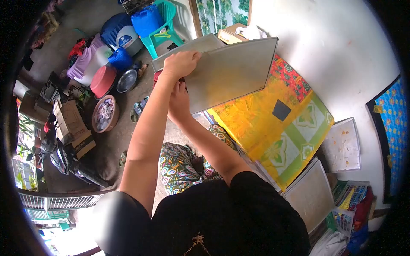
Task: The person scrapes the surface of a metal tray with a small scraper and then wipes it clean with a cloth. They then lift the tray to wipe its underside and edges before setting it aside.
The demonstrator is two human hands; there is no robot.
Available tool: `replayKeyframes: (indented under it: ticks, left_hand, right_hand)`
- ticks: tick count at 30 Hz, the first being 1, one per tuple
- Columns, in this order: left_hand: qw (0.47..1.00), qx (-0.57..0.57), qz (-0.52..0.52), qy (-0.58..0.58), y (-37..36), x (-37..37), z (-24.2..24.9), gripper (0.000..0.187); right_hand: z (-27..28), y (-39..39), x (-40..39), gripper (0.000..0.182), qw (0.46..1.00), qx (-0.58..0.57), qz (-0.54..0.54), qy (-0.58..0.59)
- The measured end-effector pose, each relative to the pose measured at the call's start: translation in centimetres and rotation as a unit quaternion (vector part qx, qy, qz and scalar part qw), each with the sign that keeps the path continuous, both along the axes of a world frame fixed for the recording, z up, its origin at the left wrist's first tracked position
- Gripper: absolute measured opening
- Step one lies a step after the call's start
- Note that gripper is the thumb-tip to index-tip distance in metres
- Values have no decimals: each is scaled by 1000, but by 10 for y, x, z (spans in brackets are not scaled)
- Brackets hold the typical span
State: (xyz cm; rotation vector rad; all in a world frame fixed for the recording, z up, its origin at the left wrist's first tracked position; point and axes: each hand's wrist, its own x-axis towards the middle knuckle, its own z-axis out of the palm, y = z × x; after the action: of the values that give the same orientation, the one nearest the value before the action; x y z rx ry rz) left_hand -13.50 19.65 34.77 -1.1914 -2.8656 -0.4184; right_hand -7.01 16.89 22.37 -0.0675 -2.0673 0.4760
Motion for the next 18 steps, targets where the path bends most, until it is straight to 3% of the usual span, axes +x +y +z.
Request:
replayKeyframes:
  ticks: [3,5,10,11,14,17,18]
  left_hand:
    - [1000,1,11,11,0,7,1,42]
    - [1000,13,15,24,-2,6,-4,41]
    - [999,10,25,29,1,14,-2,40]
    - [999,8,26,26,2,14,0,40]
    - [999,19,29,36,3,11,-6,41]
    - [998,14,37,40,2,10,-6,40]
    - [998,13,43,39,2,10,-4,40]
  right_hand:
    - [-19,0,13,39,999,-42,28,-7]
    - [-33,1,18,40,1000,4,10,-13]
    - [3,-3,8,58,998,-17,32,42]
    - [-1,-7,2,60,997,-67,47,-8]
    - [3,-5,8,57,998,-17,41,48]
    - [-27,-5,26,58,992,-86,82,-30]
    - [-54,-2,27,57,995,-45,66,-55]
